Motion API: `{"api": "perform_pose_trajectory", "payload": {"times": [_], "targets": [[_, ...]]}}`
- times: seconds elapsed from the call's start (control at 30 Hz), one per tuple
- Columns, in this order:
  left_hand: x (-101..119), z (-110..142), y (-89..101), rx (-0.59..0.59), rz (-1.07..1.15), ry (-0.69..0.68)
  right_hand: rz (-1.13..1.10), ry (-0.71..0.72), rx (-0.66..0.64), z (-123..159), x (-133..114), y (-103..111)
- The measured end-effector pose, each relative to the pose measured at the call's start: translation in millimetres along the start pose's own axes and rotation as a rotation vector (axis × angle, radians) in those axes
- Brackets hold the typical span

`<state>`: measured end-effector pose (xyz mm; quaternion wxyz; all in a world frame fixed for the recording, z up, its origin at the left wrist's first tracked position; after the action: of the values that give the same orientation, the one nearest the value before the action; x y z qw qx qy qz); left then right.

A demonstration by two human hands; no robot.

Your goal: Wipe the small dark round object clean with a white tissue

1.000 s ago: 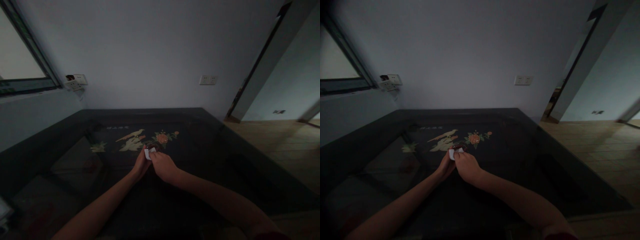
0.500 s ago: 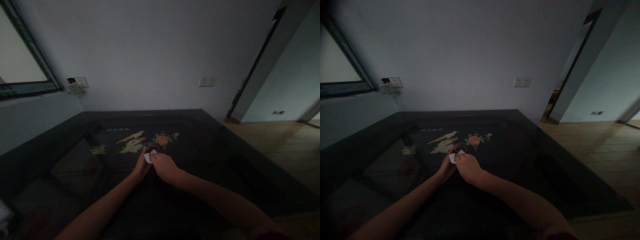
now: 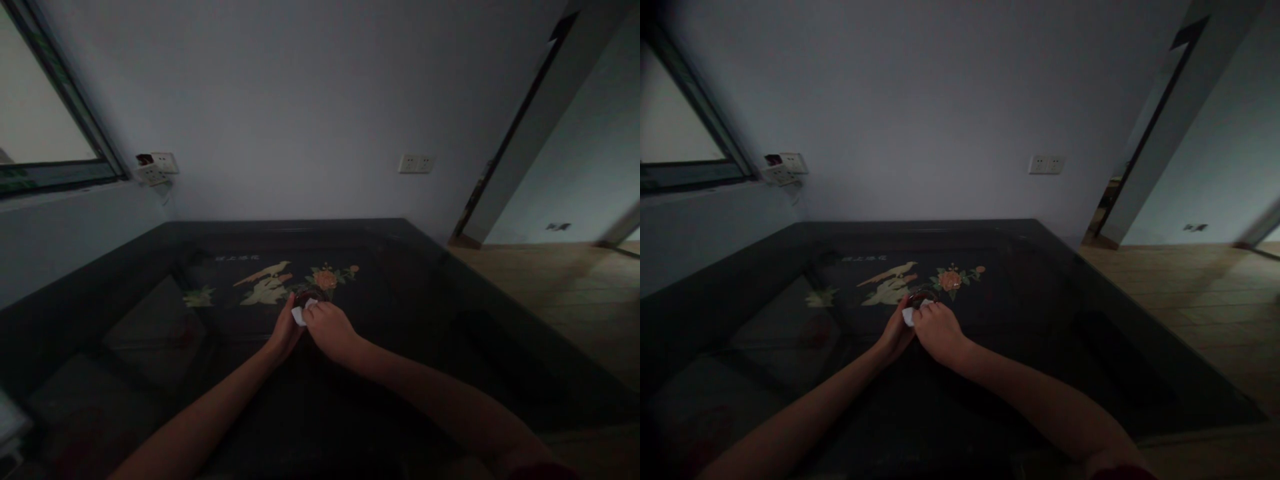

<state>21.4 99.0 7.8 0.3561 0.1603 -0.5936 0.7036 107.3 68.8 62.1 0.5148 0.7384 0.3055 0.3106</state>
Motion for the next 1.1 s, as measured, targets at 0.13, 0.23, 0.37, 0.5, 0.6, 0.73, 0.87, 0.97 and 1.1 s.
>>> {"api": "perform_pose_trajectory", "payload": {"times": [0.13,0.23,0.37,0.5,0.6,0.73,0.87,0.97,1.1], "targets": [[-1.2,-8.8,6.8,-0.004,0.036,-0.018,-0.099,-0.02,0.079,-0.1,2.5,-3.1],[-1.9,-12.7,11.3,0.016,0.084,-0.02,-0.015,0.037,0.151,-1.0,1.4,-7.4],[-2.3,-6.5,7.2,0.04,0.065,0.004,0.141,0.045,0.182,-0.6,0.6,-10.0],[-0.5,2.9,0.3,0.06,0.019,-0.026,0.146,0.023,0.111,1.0,-1.6,-4.2],[0.6,3.3,-0.8,0.047,0.004,-0.041,0.028,0.021,0.016,1.5,-3.0,1.9],[-0.7,-3.3,3.9,0.032,0.01,-0.017,-0.135,-0.016,0.042,1.6,-0.2,2.9],[-2.4,-5.5,7.8,0.067,0.017,-0.002,0.013,0.021,0.143,1.6,-0.4,-3.5],[-2.2,-1.7,4.6,0.068,0.008,0.001,0.115,0.024,0.125,1.7,-2.0,-4.0],[-0.5,2.0,-1.2,0.025,-0.024,-0.01,0.015,0.016,-0.009,2.0,-2.6,-0.3]]}}
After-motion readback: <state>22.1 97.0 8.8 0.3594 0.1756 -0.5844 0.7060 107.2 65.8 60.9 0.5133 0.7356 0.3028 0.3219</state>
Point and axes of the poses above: each hand's wrist, its own z-axis away from the middle knuckle, its own y-axis out of the back of the hand, x = y × z, the point moved 4 cm from there along -z, towards the middle knuckle, and after that the axes turned 7 degrees about y, right-handed, at the moved point
